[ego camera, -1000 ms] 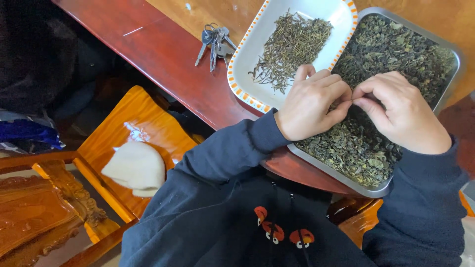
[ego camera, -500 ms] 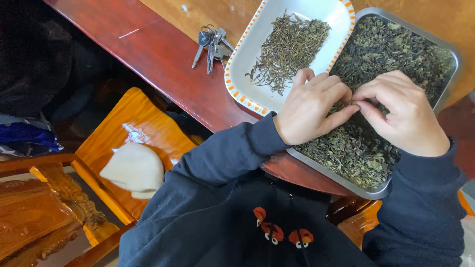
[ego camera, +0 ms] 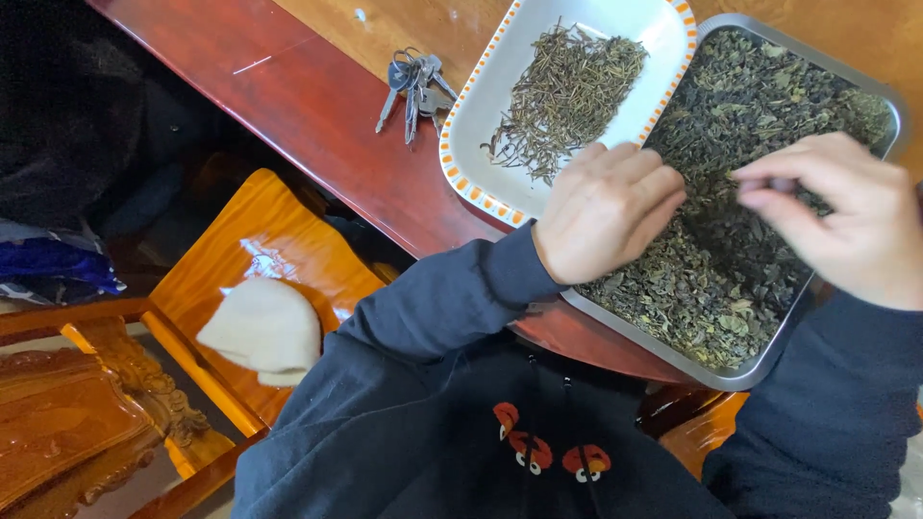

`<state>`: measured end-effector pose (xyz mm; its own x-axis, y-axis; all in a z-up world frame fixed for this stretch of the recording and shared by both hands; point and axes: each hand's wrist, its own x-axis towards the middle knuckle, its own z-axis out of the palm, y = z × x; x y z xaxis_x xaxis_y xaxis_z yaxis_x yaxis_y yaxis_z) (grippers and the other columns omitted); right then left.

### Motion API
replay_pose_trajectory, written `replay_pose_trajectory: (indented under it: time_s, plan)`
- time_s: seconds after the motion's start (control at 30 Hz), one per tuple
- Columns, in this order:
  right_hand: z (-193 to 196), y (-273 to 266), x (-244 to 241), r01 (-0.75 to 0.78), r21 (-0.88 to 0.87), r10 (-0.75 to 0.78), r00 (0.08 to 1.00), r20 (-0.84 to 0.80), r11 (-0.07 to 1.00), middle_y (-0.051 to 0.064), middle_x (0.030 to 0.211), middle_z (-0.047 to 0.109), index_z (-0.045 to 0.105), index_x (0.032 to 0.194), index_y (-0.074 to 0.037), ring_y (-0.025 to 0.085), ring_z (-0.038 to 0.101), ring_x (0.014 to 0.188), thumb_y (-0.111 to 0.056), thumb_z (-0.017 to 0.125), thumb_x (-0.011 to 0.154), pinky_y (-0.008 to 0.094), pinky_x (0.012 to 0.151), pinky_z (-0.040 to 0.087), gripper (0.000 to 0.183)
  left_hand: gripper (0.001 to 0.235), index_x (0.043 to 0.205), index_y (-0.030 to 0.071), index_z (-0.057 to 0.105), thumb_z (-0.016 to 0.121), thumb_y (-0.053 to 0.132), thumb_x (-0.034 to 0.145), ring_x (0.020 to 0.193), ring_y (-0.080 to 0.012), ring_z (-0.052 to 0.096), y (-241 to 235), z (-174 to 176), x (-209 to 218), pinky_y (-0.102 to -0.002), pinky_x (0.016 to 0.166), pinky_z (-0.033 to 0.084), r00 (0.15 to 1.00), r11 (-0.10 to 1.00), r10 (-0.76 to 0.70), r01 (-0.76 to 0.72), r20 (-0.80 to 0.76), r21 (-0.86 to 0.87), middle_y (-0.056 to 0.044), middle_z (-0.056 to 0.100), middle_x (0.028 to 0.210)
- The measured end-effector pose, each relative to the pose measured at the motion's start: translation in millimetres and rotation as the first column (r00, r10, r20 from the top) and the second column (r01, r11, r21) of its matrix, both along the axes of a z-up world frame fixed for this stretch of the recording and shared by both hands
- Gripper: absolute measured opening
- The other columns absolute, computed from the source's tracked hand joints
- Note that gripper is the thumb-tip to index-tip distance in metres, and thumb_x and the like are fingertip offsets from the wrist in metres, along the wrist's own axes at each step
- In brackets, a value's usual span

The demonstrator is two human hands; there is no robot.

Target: Sorting dried tea leaves by hand, removing stems and placing them in a separate tray.

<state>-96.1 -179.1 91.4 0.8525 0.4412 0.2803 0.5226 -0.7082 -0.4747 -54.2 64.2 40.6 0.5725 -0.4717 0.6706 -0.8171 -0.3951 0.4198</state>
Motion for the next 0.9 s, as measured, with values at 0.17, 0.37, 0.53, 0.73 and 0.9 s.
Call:
replay_pose_trajectory:
  time_s: [0.17,0.37,0.53,0.73,0.9]
  plan:
    - [-1.0,-14.3,-0.4,0.075,-0.058,-0.073,0.997,0.025,0.996,0.026,0.110,0.073,0.073,0.125,0.016,0.032,0.070,0.099,0.008,0.071,0.112,0.039,0.092,0.057,0.015,0.011,0.088,0.011,0.061,0.058,0.012,0.099,0.071,-0.0278,0.053,24.6,4.3,25.9,-0.043,0.067,0.038,0.971,0.971,0.236,-0.235,0.030,-0.052,-0.005,0.058,0.076]
    - [-5.4,-14.9,1.9,0.085,-0.002,-0.085,0.996,0.023,0.996,0.026,0.111,0.072,0.070,0.130,0.019,0.034,0.069,0.105,0.014,0.067,0.117,0.043,0.098,0.057,0.015,0.025,0.113,0.016,0.070,0.075,0.026,0.091,0.080,-0.0287,0.059,50.5,-22.3,48.8,-0.044,0.070,0.041,0.840,0.809,0.536,-0.538,0.078,0.235,-0.002,0.067,0.092]
    - [-18.2,-18.5,6.2,0.107,0.020,-0.108,0.994,0.034,0.994,0.030,0.116,0.071,0.068,0.132,0.022,0.037,0.068,0.107,0.017,0.062,0.120,0.044,0.099,0.057,0.015,0.005,0.100,0.018,0.068,0.067,0.021,0.097,0.077,-0.0278,0.053,55.4,-8.2,29.5,-0.042,0.068,0.033,0.867,0.862,0.495,-0.498,0.056,0.095,-0.001,0.062,0.089]
    - [-14.1,-16.5,-1.7,0.122,0.041,-0.125,0.988,0.087,0.992,0.030,0.119,0.070,0.071,0.131,0.021,0.035,0.066,0.107,0.017,0.069,0.121,0.044,0.101,0.055,0.010,0.012,0.087,0.014,0.060,0.069,0.015,0.096,0.075,-0.0260,0.050,54.8,-4.9,22.2,-0.040,0.066,0.033,0.925,0.925,0.379,-0.379,0.035,-0.019,-0.002,0.059,0.082]
    - [-33.4,-41.9,-38.9,0.264,0.074,-0.267,0.963,0.038,0.962,0.032,0.138,0.061,0.067,0.133,0.016,0.037,0.061,0.111,0.016,0.070,0.114,0.045,0.109,0.049,0.019,0.022,0.084,0.012,0.055,0.061,0.024,0.101,0.077,-0.0300,0.051,55.6,2.6,14.4,-0.043,0.068,0.034,0.999,0.997,0.021,-0.019,0.033,-0.071,-0.006,0.055,0.081]
